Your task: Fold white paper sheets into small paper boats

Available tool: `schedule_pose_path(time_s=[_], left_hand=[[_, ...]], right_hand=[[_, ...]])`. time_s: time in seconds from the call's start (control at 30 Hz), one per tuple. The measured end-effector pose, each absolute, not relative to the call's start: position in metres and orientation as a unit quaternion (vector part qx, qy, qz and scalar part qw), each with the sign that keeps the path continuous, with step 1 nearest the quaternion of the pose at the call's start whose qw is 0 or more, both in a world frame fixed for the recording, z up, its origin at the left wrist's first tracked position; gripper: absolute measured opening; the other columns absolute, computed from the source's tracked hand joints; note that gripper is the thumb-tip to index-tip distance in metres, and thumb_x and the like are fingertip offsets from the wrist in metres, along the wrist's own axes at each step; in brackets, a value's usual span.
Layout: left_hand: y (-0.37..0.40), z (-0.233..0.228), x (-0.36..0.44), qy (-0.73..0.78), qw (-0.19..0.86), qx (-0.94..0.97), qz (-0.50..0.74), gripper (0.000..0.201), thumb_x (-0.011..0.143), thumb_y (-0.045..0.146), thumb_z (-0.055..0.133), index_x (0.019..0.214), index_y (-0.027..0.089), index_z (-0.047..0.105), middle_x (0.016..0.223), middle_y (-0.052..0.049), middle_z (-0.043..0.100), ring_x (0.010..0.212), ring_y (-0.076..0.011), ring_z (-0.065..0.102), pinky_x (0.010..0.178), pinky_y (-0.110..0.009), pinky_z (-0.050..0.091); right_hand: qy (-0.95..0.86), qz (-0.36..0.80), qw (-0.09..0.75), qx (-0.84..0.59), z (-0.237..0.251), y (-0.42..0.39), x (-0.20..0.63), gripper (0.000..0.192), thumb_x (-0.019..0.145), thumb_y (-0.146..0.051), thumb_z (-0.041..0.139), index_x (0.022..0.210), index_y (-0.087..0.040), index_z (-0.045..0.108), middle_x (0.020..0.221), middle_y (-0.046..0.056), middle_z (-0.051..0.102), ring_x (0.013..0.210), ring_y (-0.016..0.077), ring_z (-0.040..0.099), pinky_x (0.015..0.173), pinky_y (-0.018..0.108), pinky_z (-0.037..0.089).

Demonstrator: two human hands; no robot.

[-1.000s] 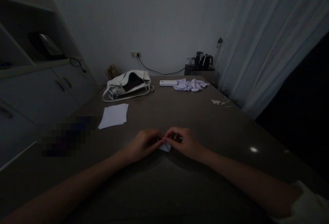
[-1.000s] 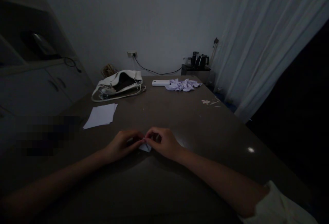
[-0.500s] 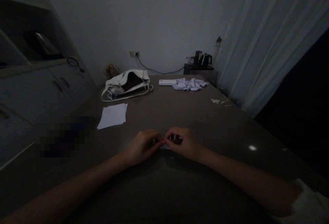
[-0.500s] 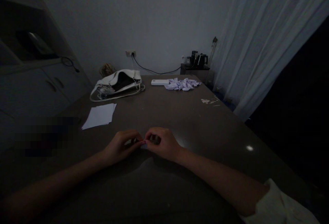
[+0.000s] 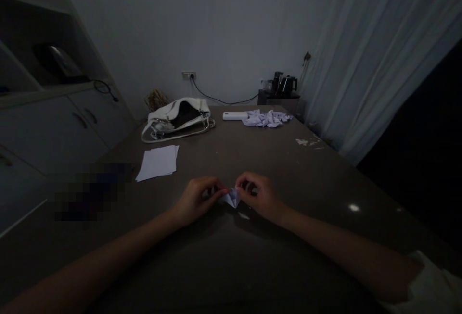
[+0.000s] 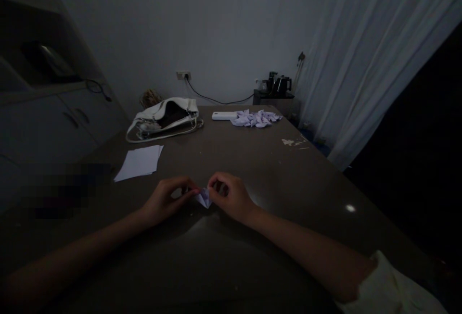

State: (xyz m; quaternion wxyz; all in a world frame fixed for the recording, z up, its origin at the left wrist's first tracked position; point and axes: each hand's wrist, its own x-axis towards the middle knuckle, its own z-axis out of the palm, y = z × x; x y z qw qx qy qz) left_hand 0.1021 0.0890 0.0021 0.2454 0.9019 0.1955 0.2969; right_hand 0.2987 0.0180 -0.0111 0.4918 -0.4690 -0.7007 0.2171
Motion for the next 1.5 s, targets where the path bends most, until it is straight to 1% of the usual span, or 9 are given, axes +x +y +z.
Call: schedule_pose_path(time_s=[0.17, 0.3, 0.7, 0.83, 1.07, 1.2, 1.27, 1.4, 1.5], left_hand=[[0.096, 0.001, 0.103, 0.249, 0.282, 0.873, 0.311, 0.016, 0.088, 0.030, 0.059, 0.083, 0.016, 0.065, 0.073, -0.002, 0.067, 0.065, -0.0139, 0.061, 0.058, -0.022, 0.044], [0.100, 0.001, 0.102, 0.290, 0.357, 0.824, 0.331, 0.022, 0.085, 0.036, 0.060, 0.082, 0.015, 0.064, 0.073, -0.003, 0.068, 0.067, -0.0166, 0.063, 0.060, -0.024, 0.047], [0.106, -0.002, 0.105, 0.310, 0.443, 0.754, 0.373, 0.028, 0.084, 0.044, 0.059, 0.081, 0.016, 0.055, 0.071, -0.002, 0.065, 0.065, -0.0153, 0.062, 0.060, -0.025, 0.048], [0.107, -0.005, 0.107, 0.309, 0.473, 0.732, 0.381, 0.032, 0.084, 0.049, 0.057, 0.082, 0.017, 0.050, 0.072, -0.001, 0.066, 0.065, -0.0151, 0.063, 0.062, -0.026, 0.051], [0.105, -0.013, 0.110, 0.306, 0.501, 0.715, 0.379, 0.030, 0.089, 0.048, 0.049, 0.086, 0.019, 0.043, 0.074, -0.002, 0.067, 0.071, -0.0173, 0.067, 0.067, -0.029, 0.053], [0.104, -0.014, 0.107, 0.305, 0.485, 0.734, 0.365, 0.026, 0.091, 0.043, 0.050, 0.087, 0.019, 0.046, 0.078, -0.002, 0.067, 0.071, -0.0164, 0.064, 0.068, -0.028, 0.052], [0.102, -0.012, 0.105, 0.298, 0.461, 0.755, 0.359, 0.023, 0.093, 0.041, 0.049, 0.097, 0.018, 0.050, 0.092, -0.005, 0.067, 0.078, -0.0167, 0.064, 0.072, -0.029, 0.051], [0.099, -0.005, 0.101, 0.219, 0.317, 0.872, 0.303, 0.024, 0.090, 0.037, 0.055, 0.106, 0.020, 0.059, 0.128, -0.011, 0.055, 0.114, -0.0241, 0.054, 0.094, -0.038, 0.045], [0.098, -0.004, 0.101, 0.191, 0.232, 0.917, 0.262, 0.022, 0.081, 0.035, 0.068, 0.097, 0.021, 0.065, 0.129, -0.011, 0.053, 0.113, -0.0258, 0.055, 0.093, -0.039, 0.046]], right_hand=[[-0.674, 0.221, 0.513, -0.484, -0.015, 0.023, 0.302, 0.003, 0.083, -0.019, 0.054, 0.080, -0.018, 0.055, 0.074, -0.001, 0.057, 0.068, 0.0112, 0.055, 0.060, 0.022, 0.043], [-0.649, 0.243, 0.533, -0.485, -0.020, 0.026, 0.305, 0.004, 0.084, -0.022, 0.052, 0.081, -0.019, 0.052, 0.079, 0.001, 0.058, 0.072, 0.0125, 0.056, 0.063, 0.024, 0.045], [-0.520, 0.414, 0.600, -0.446, -0.028, 0.035, 0.305, 0.021, 0.085, -0.040, 0.053, 0.085, -0.022, 0.041, 0.099, 0.004, 0.057, 0.064, 0.0113, 0.063, 0.055, 0.026, 0.054], [-0.489, 0.443, 0.616, -0.430, -0.028, 0.036, 0.304, 0.027, 0.082, -0.042, 0.057, 0.084, -0.022, 0.040, 0.095, 0.001, 0.056, 0.058, 0.0094, 0.065, 0.053, 0.024, 0.054], [-0.426, 0.485, 0.628, -0.435, -0.026, 0.032, 0.301, 0.034, 0.080, -0.047, 0.060, 0.087, -0.023, 0.036, 0.078, -0.004, 0.056, 0.065, 0.0152, 0.070, 0.059, 0.026, 0.057], [-0.417, 0.500, 0.622, -0.436, -0.028, 0.034, 0.303, 0.034, 0.078, -0.045, 0.062, 0.086, -0.024, 0.037, 0.074, -0.004, 0.059, 0.067, 0.0157, 0.071, 0.063, 0.027, 0.058], [-0.424, 0.498, 0.605, -0.454, -0.029, 0.036, 0.305, 0.033, 0.078, -0.044, 0.062, 0.085, -0.024, 0.037, 0.072, -0.005, 0.060, 0.064, 0.0152, 0.070, 0.063, 0.028, 0.058], [-0.475, 0.476, 0.574, -0.467, -0.029, 0.034, 0.303, 0.026, 0.083, -0.041, 0.058, 0.086, -0.024, 0.038, 0.072, -0.003, 0.061, 0.063, 0.0149, 0.069, 0.064, 0.031, 0.058], [-0.530, 0.454, 0.559, -0.448, -0.027, 0.028, 0.299, 0.022, 0.086, -0.040, 0.055, 0.087, -0.023, 0.041, 0.075, -0.002, 0.060, 0.069, 0.0150, 0.068, 0.067, 0.032, 0.059]])
